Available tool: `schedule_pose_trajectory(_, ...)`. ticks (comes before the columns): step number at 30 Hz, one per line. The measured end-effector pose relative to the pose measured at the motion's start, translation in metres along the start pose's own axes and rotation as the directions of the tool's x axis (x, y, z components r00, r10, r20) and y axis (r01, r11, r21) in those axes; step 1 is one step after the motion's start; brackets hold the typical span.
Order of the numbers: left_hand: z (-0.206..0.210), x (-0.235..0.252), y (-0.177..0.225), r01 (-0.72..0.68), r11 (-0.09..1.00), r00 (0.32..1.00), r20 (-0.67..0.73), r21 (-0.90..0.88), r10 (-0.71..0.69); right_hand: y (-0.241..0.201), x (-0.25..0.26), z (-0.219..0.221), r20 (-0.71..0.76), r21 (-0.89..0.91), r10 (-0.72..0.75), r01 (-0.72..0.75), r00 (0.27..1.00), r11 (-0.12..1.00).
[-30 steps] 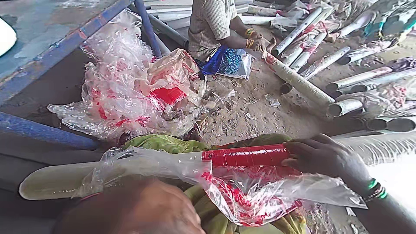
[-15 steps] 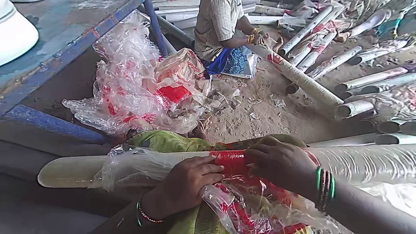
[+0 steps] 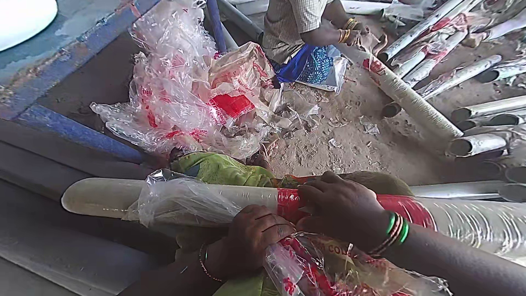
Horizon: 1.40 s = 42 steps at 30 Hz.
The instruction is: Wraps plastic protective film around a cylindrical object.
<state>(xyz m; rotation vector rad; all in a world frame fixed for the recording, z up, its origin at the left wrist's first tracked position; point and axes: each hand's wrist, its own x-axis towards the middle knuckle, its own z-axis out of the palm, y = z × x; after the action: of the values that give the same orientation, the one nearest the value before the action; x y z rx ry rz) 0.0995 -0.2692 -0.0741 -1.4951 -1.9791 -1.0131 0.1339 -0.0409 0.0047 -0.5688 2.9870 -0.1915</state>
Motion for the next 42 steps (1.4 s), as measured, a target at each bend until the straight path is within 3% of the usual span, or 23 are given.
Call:
schedule_pose_trajectory(8, 0.003, 0.007, -0.021, -0.074, 0.996, 0.995, -0.067, -0.053, 0.07, 0.019, 0.029, -0.017, 0.302, 0.13, 0.145, -0.192, 0.942, 0.973)
schedule_pose_trajectory(11, 0.0, 0.015, -0.03, -0.083, 0.996, 0.994, -0.082, -0.046, 0.079, 0.03, 0.049, -0.02, 0.414, 0.123, 0.216, -0.29, 0.884, 0.949)
schedule_pose_trajectory(15, -0.003, 0.022, -0.037, -0.096, 0.993, 0.988, -0.126, -0.073, 0.086, 0.044, 0.079, -0.027, 0.606, 0.109, 0.183, -0.309, 0.774, 0.945)
schedule_pose_trajectory(22, -0.001, 0.012, -0.025, -0.066, 0.987, 0.996, -0.076, -0.144, 0.055, 0.05, 0.083, -0.016, 0.655, 0.212, 0.133, -0.35, 0.744, 0.913)
schedule_pose_trajectory(26, -0.018, 0.011, -0.022, -0.045, 0.99, 0.997, 0.059, -0.13, 0.053, 0.053, 0.084, -0.012, 0.617, 0.208, 0.105, -0.29, 0.78, 0.934)
schedule_pose_trajectory(28, -0.032, 0.01, -0.02, -0.029, 0.985, 0.988, 0.142, -0.169, 0.054, 0.044, 0.087, -0.019, 0.673, 0.121, 0.14, -0.295, 0.726, 0.948)
schedule_pose_trajectory(30, -0.046, 0.007, -0.019, 0.025, 0.967, 0.996, 0.091, -0.252, -0.002, 0.037, 0.086, -0.023, 0.678, 0.075, 0.16, -0.284, 0.718, 0.956)
schedule_pose_trajectory(32, -0.068, -0.002, -0.025, 0.17, 0.961, 0.985, 0.001, -0.22, -0.174, 0.039, 0.083, -0.021, 0.674, 0.062, 0.147, -0.253, 0.724, 0.965)
schedule_pose_trajectory(34, -0.099, -0.017, -0.045, 0.355, 0.934, 0.927, -0.117, -0.035, -0.357, 0.044, 0.077, -0.017, 0.637, 0.084, 0.128, -0.233, 0.761, 0.969)
schedule_pose_trajectory(36, -0.132, -0.036, -0.072, 0.555, 0.793, 0.832, -0.168, 0.253, -0.529, 0.042, 0.073, -0.018, 0.623, 0.086, 0.131, -0.234, 0.772, 0.968)
schedule_pose_trajectory(38, -0.159, -0.06, -0.092, 0.704, 0.509, 0.623, -0.086, 0.496, -0.778, 0.036, 0.074, -0.024, 0.644, 0.063, 0.154, -0.253, 0.749, 0.965)
schedule_pose_trajectory(40, -0.171, -0.078, -0.099, 0.777, 0.329, 0.366, 0.04, 0.537, -0.93, 0.036, 0.073, -0.024, 0.641, 0.064, 0.15, -0.248, 0.753, 0.967)
schedule_pose_trajectory(42, -0.167, -0.086, -0.098, 0.81, 0.336, 0.31, 0.135, 0.48, -0.941, 0.034, 0.072, -0.025, 0.652, 0.054, 0.151, -0.244, 0.744, 0.968)
